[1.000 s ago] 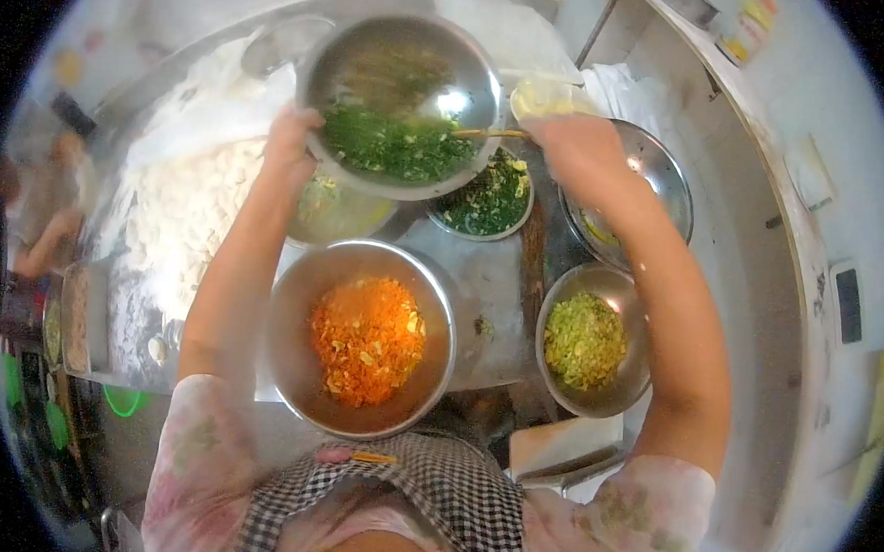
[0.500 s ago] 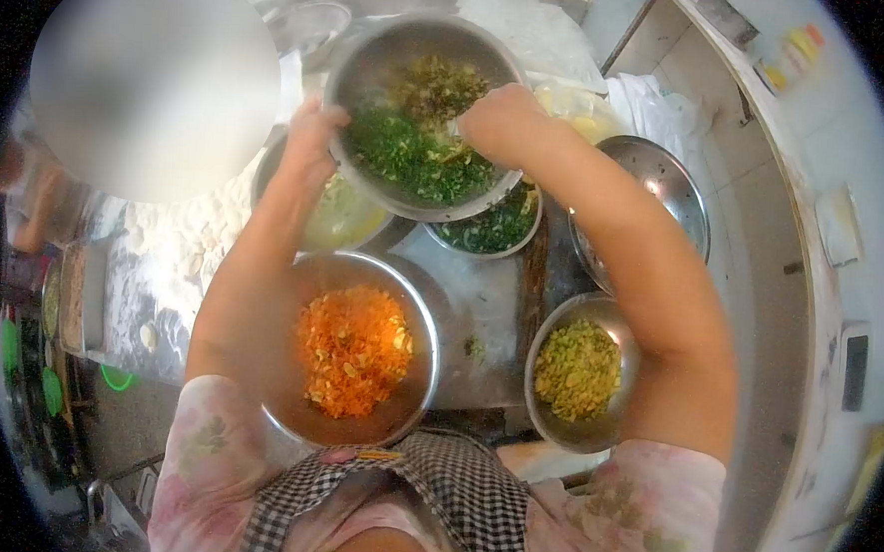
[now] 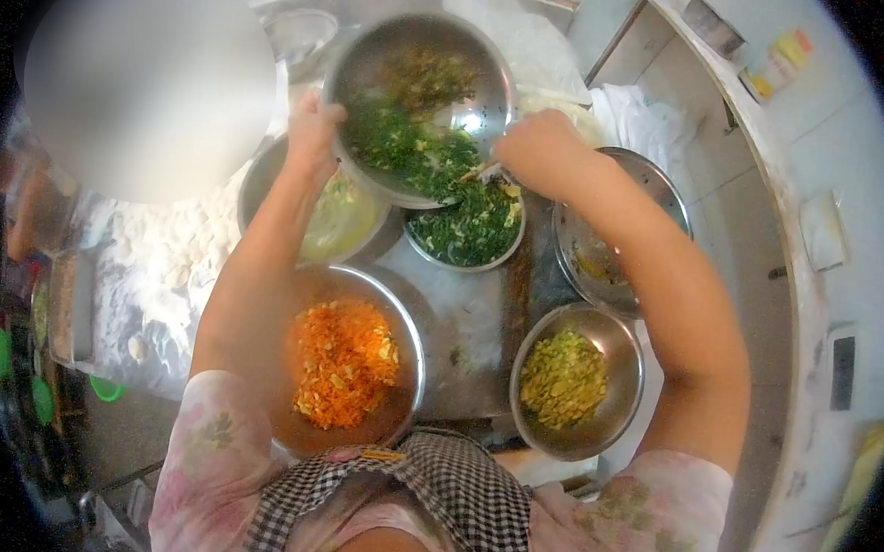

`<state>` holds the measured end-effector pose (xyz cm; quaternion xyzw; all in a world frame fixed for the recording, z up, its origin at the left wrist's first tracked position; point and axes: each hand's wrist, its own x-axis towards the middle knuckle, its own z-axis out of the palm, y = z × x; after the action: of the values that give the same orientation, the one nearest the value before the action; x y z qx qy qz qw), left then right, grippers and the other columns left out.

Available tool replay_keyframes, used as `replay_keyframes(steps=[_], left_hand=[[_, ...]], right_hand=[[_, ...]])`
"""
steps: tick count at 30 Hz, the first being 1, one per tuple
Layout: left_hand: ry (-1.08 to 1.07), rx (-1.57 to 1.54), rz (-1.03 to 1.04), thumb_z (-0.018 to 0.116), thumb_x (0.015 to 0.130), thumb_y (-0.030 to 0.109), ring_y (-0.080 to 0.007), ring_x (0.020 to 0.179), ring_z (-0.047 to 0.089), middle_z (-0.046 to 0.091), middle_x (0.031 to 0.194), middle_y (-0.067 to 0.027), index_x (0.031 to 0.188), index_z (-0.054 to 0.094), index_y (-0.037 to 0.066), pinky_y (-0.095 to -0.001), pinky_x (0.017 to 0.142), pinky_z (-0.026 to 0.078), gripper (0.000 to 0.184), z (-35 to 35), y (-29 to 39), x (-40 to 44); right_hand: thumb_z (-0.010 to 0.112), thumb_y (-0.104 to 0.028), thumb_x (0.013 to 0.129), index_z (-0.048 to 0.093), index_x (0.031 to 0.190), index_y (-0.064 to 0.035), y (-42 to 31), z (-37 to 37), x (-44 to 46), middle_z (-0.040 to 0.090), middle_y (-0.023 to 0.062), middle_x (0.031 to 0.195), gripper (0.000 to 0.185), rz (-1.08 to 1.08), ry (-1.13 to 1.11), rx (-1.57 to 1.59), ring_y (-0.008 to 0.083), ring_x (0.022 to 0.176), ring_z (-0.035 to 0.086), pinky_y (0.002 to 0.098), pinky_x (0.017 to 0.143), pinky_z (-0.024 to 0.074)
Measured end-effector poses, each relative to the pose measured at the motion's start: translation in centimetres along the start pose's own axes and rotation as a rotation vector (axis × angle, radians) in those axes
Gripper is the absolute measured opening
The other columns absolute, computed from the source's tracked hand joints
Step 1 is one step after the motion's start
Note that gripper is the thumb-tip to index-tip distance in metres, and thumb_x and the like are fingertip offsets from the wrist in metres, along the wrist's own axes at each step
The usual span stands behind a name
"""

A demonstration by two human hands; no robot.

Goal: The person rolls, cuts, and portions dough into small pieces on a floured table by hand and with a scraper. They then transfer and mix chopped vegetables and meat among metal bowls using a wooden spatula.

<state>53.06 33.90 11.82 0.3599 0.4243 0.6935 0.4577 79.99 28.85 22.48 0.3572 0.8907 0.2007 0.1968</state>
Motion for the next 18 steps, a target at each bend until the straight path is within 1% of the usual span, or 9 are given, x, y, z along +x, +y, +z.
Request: replay_keyframes(steps=[1,4,7,10,12,13,16,17,18], left_hand=[[0.009,-0.001,0.001,0.053,0.065,-0.007,-0.0074,0.056,0.033,0.039,0.062,0.0051,0.064,0.044,0.01,-0.0238,0.053,0.029,0.019,-0.1,-0.1,0.1],[0.035,0.012,0.0,0.053,0.065,-0.007,-0.0075,0.056,0.034,0.039,0.063,0.0047,0.066,0.045,0.009,-0.0239,0.053,0.029,0.018,0.0,0.6,-0.3],[0.04,0.005,-0.031,0.052,0.065,-0.007,-0.0082,0.057,0.037,0.042,0.064,0.0039,0.069,0.048,0.009,-0.0243,0.054,0.033,0.017,0.0,1.7,-0.9],[0.03,-0.067,-0.106,0.052,0.065,-0.008,-0.0094,0.058,0.04,0.045,0.065,0.003,0.072,0.05,0.008,-0.0253,0.056,0.037,0.017,0.0,2.2,-1.6],[0.051,-0.08,-0.164,0.052,0.065,-0.008,-0.0102,0.059,0.041,0.046,0.066,0.0025,0.073,0.051,0.008,-0.0262,0.057,0.039,0.018,-0.1,2.3,-1.6],[0.063,-0.084,-0.162,0.052,0.065,-0.008,-0.0104,0.059,0.042,0.047,0.066,0.0024,0.073,0.051,0.008,-0.0261,0.056,0.039,0.018,0.1,2.5,-1.7],[0.071,-0.088,-0.145,0.053,0.065,-0.009,-0.0105,0.059,0.042,0.047,0.067,0.0023,0.073,0.051,0.008,-0.026,0.055,0.038,0.018,0.3,2.7,-2.1],[0.052,-0.087,-0.129,0.053,0.065,-0.009,-0.0103,0.059,0.042,0.047,0.067,0.0024,0.072,0.051,0.008,-0.0258,0.055,0.038,0.018,0.0,1.9,-1.6],[0.031,-0.086,-0.113,0.053,0.065,-0.009,-0.0101,0.059,0.042,0.047,0.066,0.0025,0.072,0.051,0.008,-0.0257,0.055,0.038,0.018,-0.2,1.4,-1.3]], right_hand=[[0.055,-0.007,0.074,0.065,0.093,-0.0145,0.2,0.3,-0.6,0.061,0.0101,0.08,0.022,-0.011,0.041,-0.004,0.0287,0.082,0.061,0.0399,0.065,0.049],[0.055,-0.006,0.074,0.065,0.098,-0.0175,0.9,-0.2,-2.1,0.059,0.009,0.081,0.028,0.035,0.034,0.055,0.0288,0.084,0.06,0.0403,0.067,0.0486],[0.054,-0.006,0.074,0.065,0.104,-0.0213,2.1,0.7,-2.2,0.06,0.0105,0.081,0.036,0.224,0.087,0.177,0.03,0.083,0.06,0.0416,0.068,0.0481],[0.048,-0.008,0.082,0.065,0.109,-0.0236,2.2,2.6,-1.0,0.065,0.0114,0.093,0.035,0.416,-0.004,0.306,0.0299,0.09,0.062,0.0412,0.074,0.0486],[0.048,-0.007,0.081,0.064,0.11,-0.022,2.3,5.3,-0.3,0.064,0.012,0.096,0.036,0.429,0.044,0.406,0.0311,0.091,0.061,0.0416,0.076,0.048],[0.048,-0.006,0.081,0.063,0.111,-0.0212,2.4,6.7,0.0,0.064,0.0123,0.098,0.037,0.434,0.067,0.457,0.0317,0.092,0.061,0.0417,0.077,0.0476],[0.049,-0.006,0.08,0.063,0.112,-0.02,1.6,7.8,0.7,0.064,0.0138,0.102,0.038,0.439,-0.002,0.731,0.0324,0.093,0.06,0.0409,0.081,0.0469],[0.052,-0.005,0.078,0.063,0.112,-0.0198,1.7,9.1,1.0,0.064,0.0147,0.101,0.039,0.412,0.038,0.795,0.0331,0.093,0.06,0.0404,0.081,0.047],[0.052,-0.006,0.078,0.064,0.111,-0.0196,1.7,10.1,1.4,0.064,0.0148,0.099,0.038,0.391,0.028,0.823,0.0328,0.092,0.061,0.04,0.08,0.0471]])
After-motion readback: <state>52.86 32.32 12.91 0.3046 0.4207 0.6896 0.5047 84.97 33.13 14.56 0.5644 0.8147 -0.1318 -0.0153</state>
